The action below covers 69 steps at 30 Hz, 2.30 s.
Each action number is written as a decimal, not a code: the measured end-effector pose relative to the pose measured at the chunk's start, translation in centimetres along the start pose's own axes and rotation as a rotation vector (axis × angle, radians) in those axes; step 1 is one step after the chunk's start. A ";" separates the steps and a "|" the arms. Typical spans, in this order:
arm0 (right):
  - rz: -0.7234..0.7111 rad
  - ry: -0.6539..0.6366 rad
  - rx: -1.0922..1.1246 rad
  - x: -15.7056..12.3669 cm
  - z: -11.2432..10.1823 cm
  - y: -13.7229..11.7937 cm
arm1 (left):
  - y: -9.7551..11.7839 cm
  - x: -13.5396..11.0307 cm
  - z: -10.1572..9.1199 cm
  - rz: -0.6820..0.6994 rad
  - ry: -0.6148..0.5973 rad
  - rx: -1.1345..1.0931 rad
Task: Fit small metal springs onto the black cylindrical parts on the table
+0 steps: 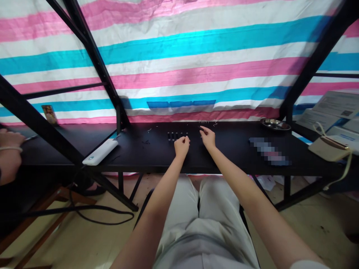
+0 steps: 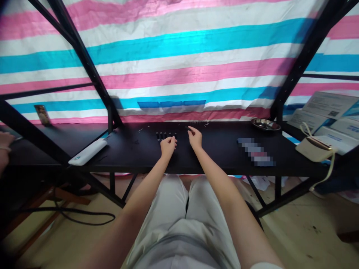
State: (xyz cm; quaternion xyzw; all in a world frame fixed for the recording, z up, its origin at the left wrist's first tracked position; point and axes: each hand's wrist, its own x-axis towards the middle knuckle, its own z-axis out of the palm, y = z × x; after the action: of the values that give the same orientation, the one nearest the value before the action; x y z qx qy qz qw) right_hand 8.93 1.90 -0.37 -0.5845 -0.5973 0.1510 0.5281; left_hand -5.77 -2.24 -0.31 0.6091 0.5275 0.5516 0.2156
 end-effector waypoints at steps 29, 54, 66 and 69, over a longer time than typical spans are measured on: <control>-0.195 -0.123 0.052 -4.4 -2.8 -0.4 | -0.1 0.2 0.9 0.086 -0.282 -0.284; -0.208 0.037 0.286 -3.5 -3.0 0.3 | -1.2 0.5 1.4 0.026 -0.375 -0.242; -0.190 -0.280 0.271 -3.5 -2.0 1.1 | -0.3 0.5 1.0 -0.076 -0.370 -0.358; -0.244 -0.263 0.195 -3.5 -2.1 1.1 | -0.5 0.5 1.0 -0.031 -0.365 -0.358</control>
State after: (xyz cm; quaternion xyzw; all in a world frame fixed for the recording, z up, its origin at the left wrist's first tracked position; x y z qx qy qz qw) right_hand 10.34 -1.68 -1.98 -0.4291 -0.7102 0.2179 0.5138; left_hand -5.14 -1.29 -0.80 0.6425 0.3833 0.5136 0.4201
